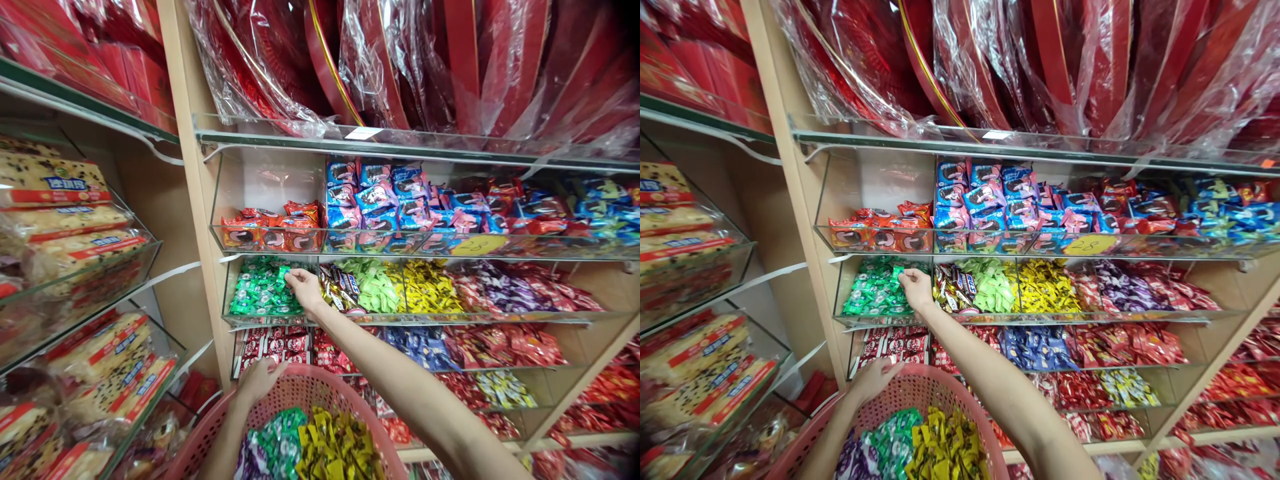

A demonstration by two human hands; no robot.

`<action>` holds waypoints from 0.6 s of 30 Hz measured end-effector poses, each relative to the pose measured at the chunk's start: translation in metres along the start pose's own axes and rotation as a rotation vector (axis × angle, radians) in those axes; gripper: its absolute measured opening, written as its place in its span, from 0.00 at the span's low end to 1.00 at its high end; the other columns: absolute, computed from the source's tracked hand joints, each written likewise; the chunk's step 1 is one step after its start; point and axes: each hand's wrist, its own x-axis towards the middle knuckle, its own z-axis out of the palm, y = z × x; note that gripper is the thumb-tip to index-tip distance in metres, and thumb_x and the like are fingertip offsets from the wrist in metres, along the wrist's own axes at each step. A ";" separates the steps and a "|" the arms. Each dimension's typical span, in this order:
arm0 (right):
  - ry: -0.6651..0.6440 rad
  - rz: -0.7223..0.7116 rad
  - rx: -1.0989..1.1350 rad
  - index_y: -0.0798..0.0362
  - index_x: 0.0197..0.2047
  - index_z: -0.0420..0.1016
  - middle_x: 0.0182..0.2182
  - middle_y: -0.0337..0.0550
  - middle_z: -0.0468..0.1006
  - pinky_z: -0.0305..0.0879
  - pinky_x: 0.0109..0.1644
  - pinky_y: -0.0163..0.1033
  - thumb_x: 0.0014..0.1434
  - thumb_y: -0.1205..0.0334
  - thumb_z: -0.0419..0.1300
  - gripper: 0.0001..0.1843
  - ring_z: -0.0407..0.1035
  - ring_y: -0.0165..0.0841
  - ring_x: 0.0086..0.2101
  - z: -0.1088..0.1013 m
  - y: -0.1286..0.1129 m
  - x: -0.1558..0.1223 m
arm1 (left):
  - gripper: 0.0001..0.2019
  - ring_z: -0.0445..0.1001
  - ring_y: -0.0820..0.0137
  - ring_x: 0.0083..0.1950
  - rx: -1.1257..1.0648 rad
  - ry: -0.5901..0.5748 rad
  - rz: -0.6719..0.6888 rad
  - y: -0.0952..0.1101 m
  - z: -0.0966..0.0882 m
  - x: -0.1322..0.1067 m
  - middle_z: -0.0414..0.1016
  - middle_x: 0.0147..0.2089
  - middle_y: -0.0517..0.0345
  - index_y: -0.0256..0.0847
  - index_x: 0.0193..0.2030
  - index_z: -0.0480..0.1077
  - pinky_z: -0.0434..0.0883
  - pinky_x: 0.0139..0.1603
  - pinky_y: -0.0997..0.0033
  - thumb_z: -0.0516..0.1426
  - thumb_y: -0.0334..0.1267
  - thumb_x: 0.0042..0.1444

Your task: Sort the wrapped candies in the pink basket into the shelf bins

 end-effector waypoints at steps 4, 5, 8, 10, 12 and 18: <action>0.069 -0.035 -0.133 0.55 0.26 0.71 0.19 0.34 0.68 0.56 0.26 0.31 0.43 0.56 0.58 0.10 0.60 0.25 0.22 0.004 0.011 0.007 | 0.29 0.71 0.70 0.31 0.004 0.003 -0.012 -0.002 0.002 0.001 0.74 0.29 0.57 0.42 0.27 0.69 0.50 0.27 0.76 0.42 0.64 0.53; 0.081 -0.041 -0.174 0.55 0.27 0.71 0.20 0.34 0.69 0.56 0.26 0.31 0.44 0.56 0.58 0.11 0.60 0.26 0.23 0.005 0.013 0.008 | 0.29 0.70 0.70 0.31 0.001 0.005 -0.010 -0.002 0.003 0.001 0.74 0.29 0.57 0.42 0.27 0.69 0.49 0.27 0.76 0.42 0.64 0.53; 0.102 -0.057 -0.272 0.55 0.29 0.73 0.22 0.36 0.71 0.58 0.27 0.31 0.45 0.55 0.57 0.12 0.62 0.27 0.24 0.006 0.018 0.012 | 0.29 0.70 0.71 0.31 -0.006 0.016 0.007 -0.003 0.003 0.000 0.75 0.29 0.57 0.42 0.27 0.70 0.50 0.27 0.76 0.41 0.64 0.53; 0.111 -0.060 -0.304 0.55 0.30 0.73 0.22 0.36 0.72 0.59 0.27 0.31 0.46 0.55 0.56 0.12 0.63 0.27 0.24 0.005 0.020 0.014 | 0.29 0.70 0.71 0.31 -0.009 0.014 0.006 -0.002 0.002 0.000 0.75 0.29 0.56 0.42 0.27 0.70 0.50 0.27 0.75 0.41 0.64 0.54; 0.122 -0.059 -0.318 0.55 0.29 0.73 0.22 0.37 0.72 0.59 0.28 0.31 0.46 0.56 0.56 0.12 0.64 0.27 0.24 0.003 0.020 0.016 | 0.29 0.70 0.71 0.31 -0.010 0.009 -0.002 -0.002 0.001 -0.001 0.75 0.30 0.56 0.42 0.27 0.70 0.50 0.27 0.75 0.42 0.63 0.54; 0.151 -0.071 -0.350 0.55 0.31 0.71 0.23 0.37 0.71 0.60 0.26 0.31 0.47 0.57 0.56 0.11 0.65 0.27 0.23 0.002 0.018 0.018 | 0.29 0.70 0.70 0.31 0.006 0.008 0.001 0.001 -0.002 -0.003 0.75 0.29 0.56 0.41 0.26 0.69 0.50 0.27 0.75 0.41 0.64 0.53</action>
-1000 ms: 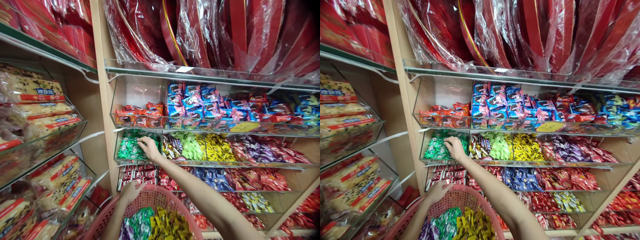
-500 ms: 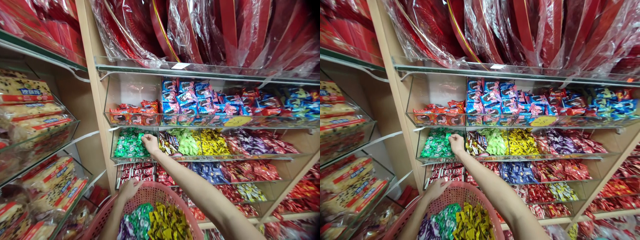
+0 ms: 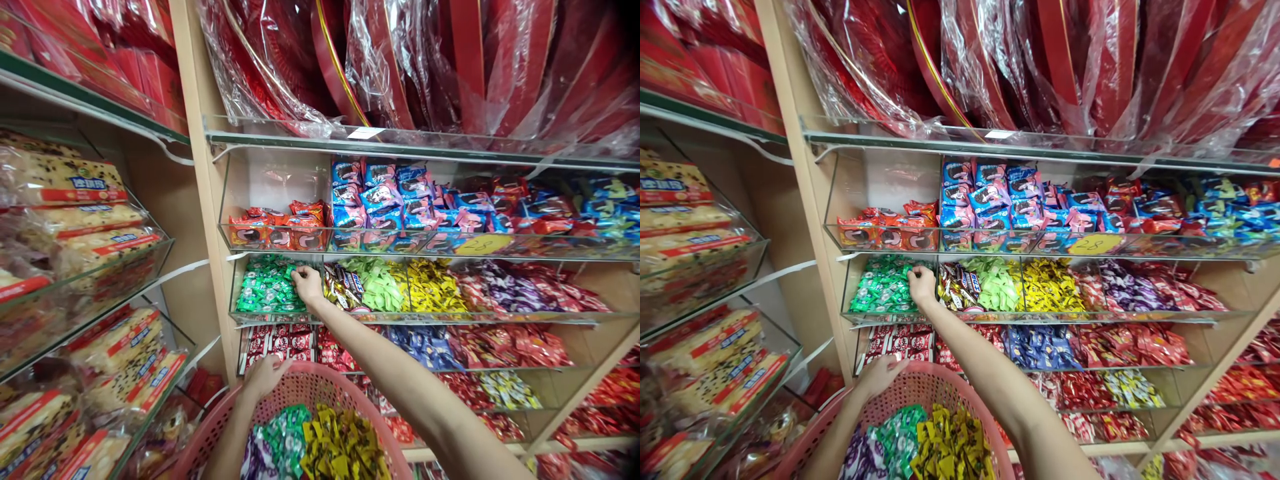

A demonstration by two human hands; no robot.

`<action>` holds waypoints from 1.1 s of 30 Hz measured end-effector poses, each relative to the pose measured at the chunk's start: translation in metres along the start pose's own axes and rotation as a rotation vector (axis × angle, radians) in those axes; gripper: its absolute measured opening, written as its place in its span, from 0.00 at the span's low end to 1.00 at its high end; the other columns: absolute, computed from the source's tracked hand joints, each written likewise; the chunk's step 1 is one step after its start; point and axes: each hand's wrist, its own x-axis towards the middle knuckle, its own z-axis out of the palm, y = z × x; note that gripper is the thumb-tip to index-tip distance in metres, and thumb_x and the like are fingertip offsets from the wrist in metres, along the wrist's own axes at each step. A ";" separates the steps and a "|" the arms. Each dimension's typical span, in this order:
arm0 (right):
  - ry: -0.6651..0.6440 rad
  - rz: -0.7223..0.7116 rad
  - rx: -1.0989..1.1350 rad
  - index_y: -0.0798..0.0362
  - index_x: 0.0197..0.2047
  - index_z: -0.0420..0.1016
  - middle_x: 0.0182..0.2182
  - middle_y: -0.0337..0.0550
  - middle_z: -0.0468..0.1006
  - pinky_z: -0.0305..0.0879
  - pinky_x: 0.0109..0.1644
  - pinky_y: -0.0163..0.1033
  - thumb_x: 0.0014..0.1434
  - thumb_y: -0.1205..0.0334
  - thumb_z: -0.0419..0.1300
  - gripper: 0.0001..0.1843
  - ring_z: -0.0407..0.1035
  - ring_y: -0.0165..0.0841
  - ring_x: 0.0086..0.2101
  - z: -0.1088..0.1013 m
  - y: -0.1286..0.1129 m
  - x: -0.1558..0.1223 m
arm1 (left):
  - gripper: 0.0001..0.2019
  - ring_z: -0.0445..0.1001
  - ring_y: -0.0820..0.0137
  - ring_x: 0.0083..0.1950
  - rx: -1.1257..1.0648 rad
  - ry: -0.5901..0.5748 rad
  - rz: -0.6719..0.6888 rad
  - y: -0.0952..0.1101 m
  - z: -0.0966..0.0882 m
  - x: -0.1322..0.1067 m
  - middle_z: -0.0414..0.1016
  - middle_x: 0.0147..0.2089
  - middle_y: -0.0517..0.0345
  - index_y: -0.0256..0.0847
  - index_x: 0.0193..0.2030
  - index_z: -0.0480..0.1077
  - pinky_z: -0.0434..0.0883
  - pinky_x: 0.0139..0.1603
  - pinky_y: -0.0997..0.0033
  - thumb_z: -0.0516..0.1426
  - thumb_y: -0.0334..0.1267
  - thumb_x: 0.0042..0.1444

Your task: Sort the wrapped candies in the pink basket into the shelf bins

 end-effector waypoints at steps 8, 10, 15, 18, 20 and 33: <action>-0.204 -0.157 0.098 0.53 0.32 0.68 0.21 0.35 0.69 0.58 0.21 0.31 0.51 0.52 0.56 0.13 0.65 0.28 0.20 -0.026 -0.035 -0.039 | 0.30 0.72 0.69 0.33 -0.006 -0.028 -0.013 0.000 0.001 0.001 0.76 0.30 0.56 0.42 0.26 0.70 0.54 0.29 0.76 0.40 0.65 0.53; -0.329 -0.167 0.090 0.53 0.32 0.68 0.22 0.35 0.69 0.58 0.22 0.31 0.52 0.51 0.56 0.14 0.64 0.27 0.20 -0.042 -0.036 -0.064 | 0.30 0.73 0.68 0.34 -0.020 -0.025 -0.011 0.000 0.000 0.001 0.76 0.32 0.55 0.42 0.28 0.70 0.56 0.30 0.75 0.40 0.65 0.53; -0.857 -0.074 -0.110 0.55 0.29 0.72 0.21 0.34 0.69 0.57 0.25 0.30 0.53 0.55 0.57 0.11 0.62 0.25 0.20 -0.075 0.003 -0.124 | 0.27 0.73 0.67 0.35 -0.027 -0.058 -0.024 0.002 -0.003 -0.002 0.77 0.34 0.56 0.43 0.31 0.71 0.55 0.29 0.76 0.43 0.62 0.53; -0.979 0.021 -0.249 0.55 0.26 0.72 0.17 0.32 0.66 0.54 0.22 0.29 0.52 0.62 0.57 0.07 0.59 0.25 0.18 -0.077 0.033 -0.146 | 0.28 0.71 0.69 0.33 -0.008 -0.036 -0.015 0.003 -0.002 -0.003 0.76 0.31 0.56 0.42 0.29 0.71 0.54 0.28 0.75 0.41 0.62 0.54; -0.968 0.045 -0.295 0.55 0.28 0.74 0.17 0.33 0.68 0.56 0.23 0.30 0.51 0.64 0.57 0.05 0.60 0.26 0.19 -0.075 0.044 -0.155 | 0.29 0.70 0.70 0.32 -0.004 -0.017 -0.013 0.002 -0.001 -0.003 0.75 0.31 0.56 0.41 0.29 0.70 0.54 0.28 0.76 0.41 0.63 0.54; -0.470 0.186 -0.058 0.52 0.47 0.73 0.43 0.49 0.76 0.67 0.45 0.41 0.53 0.45 0.57 0.24 0.70 0.41 0.44 -0.128 0.024 -0.218 | 0.29 0.71 0.69 0.32 -0.001 -0.015 -0.032 0.001 0.000 -0.002 0.76 0.31 0.56 0.41 0.27 0.69 0.54 0.29 0.75 0.41 0.64 0.53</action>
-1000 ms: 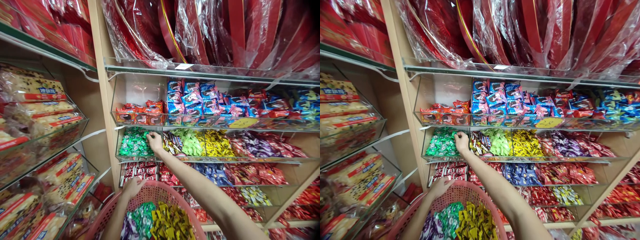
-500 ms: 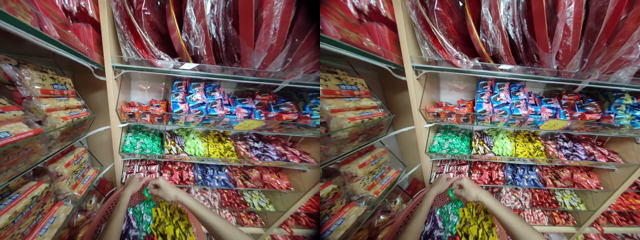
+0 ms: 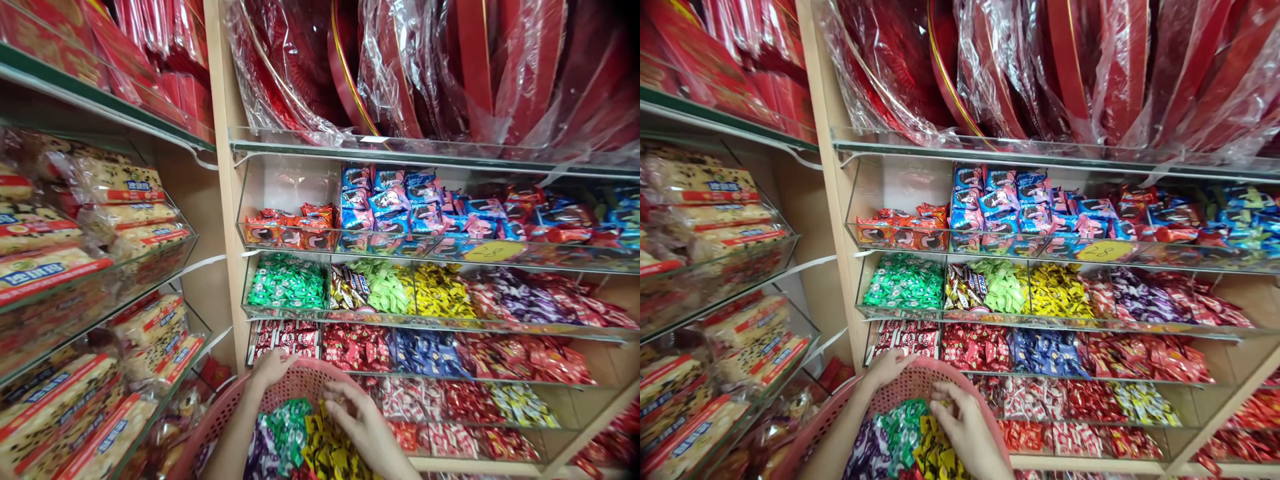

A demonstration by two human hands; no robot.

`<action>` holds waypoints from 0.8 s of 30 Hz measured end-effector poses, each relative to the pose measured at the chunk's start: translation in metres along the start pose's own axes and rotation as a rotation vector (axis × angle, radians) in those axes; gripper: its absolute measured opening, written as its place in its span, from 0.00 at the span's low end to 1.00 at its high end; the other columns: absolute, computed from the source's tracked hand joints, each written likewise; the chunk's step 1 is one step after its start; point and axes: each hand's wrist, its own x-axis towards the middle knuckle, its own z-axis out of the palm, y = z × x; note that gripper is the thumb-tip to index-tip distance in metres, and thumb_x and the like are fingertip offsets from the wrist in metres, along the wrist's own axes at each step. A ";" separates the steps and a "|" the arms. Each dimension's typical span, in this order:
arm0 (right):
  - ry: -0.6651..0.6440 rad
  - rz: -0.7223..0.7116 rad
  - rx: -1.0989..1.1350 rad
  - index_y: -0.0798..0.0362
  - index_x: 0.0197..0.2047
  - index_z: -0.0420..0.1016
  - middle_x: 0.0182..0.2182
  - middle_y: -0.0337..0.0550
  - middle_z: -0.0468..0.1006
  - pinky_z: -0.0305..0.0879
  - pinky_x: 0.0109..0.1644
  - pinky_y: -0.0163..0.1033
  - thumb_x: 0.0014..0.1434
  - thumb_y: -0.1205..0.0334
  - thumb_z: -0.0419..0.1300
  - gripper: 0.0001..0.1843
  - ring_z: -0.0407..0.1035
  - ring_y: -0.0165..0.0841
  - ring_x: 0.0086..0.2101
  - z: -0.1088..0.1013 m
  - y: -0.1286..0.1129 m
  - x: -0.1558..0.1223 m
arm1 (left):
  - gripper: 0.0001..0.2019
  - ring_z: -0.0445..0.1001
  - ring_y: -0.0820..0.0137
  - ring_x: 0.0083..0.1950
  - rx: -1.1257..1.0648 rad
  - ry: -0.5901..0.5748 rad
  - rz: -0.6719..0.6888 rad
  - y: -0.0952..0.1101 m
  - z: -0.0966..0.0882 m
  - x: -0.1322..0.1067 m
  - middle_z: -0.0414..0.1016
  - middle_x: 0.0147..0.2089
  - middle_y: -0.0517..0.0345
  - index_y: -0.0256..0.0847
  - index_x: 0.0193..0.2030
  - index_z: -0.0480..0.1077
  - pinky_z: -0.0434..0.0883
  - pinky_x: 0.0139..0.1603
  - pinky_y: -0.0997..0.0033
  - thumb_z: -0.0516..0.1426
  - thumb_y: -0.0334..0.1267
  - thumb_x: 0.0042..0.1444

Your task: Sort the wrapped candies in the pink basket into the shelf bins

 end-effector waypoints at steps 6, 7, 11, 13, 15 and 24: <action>0.090 0.186 0.140 0.51 0.44 0.75 0.39 0.51 0.78 0.69 0.30 0.38 0.46 0.38 0.59 0.29 0.73 0.41 0.34 -0.015 0.019 -0.043 | 0.29 0.72 0.67 0.34 0.004 -0.014 0.004 0.004 -0.002 -0.005 0.76 0.32 0.55 0.41 0.26 0.69 0.55 0.30 0.75 0.42 0.64 0.53; 0.111 0.198 0.141 0.51 0.43 0.75 0.38 0.50 0.78 0.69 0.30 0.38 0.45 0.39 0.60 0.28 0.73 0.40 0.32 -0.019 0.019 -0.048 | 0.29 0.72 0.67 0.35 0.003 -0.010 -0.001 0.005 -0.003 -0.008 0.76 0.32 0.55 0.41 0.27 0.70 0.56 0.30 0.75 0.42 0.64 0.52; 0.195 0.217 0.112 0.49 0.38 0.78 0.31 0.49 0.79 0.69 0.27 0.40 0.40 0.37 0.62 0.28 0.72 0.40 0.27 -0.030 0.013 -0.059 | 0.29 0.72 0.67 0.36 -0.006 -0.006 -0.027 0.008 -0.006 -0.019 0.76 0.33 0.54 0.42 0.29 0.71 0.57 0.31 0.75 0.42 0.64 0.52; 0.222 0.216 0.096 0.48 0.36 0.79 0.28 0.49 0.78 0.69 0.26 0.40 0.38 0.36 0.62 0.28 0.72 0.42 0.28 -0.031 0.011 -0.061 | 0.29 0.73 0.67 0.36 -0.015 -0.012 -0.038 0.009 -0.008 -0.024 0.76 0.34 0.54 0.42 0.29 0.71 0.57 0.32 0.75 0.42 0.64 0.53; 0.242 0.209 0.092 0.48 0.35 0.79 0.28 0.49 0.78 0.69 0.26 0.40 0.39 0.36 0.62 0.28 0.72 0.42 0.29 -0.030 0.013 -0.061 | 0.29 0.73 0.66 0.36 -0.023 -0.006 -0.050 0.010 -0.010 -0.028 0.77 0.34 0.54 0.42 0.30 0.72 0.58 0.32 0.75 0.42 0.63 0.53; 0.226 0.176 0.204 0.51 0.36 0.77 0.27 0.47 0.77 0.64 0.23 0.37 0.41 0.37 0.61 0.28 0.65 0.32 0.19 -0.040 0.030 -0.051 | 0.31 0.72 0.68 0.33 -0.016 0.019 -0.130 0.012 -0.003 -0.027 0.75 0.31 0.55 0.41 0.28 0.71 0.55 0.29 0.76 0.41 0.65 0.51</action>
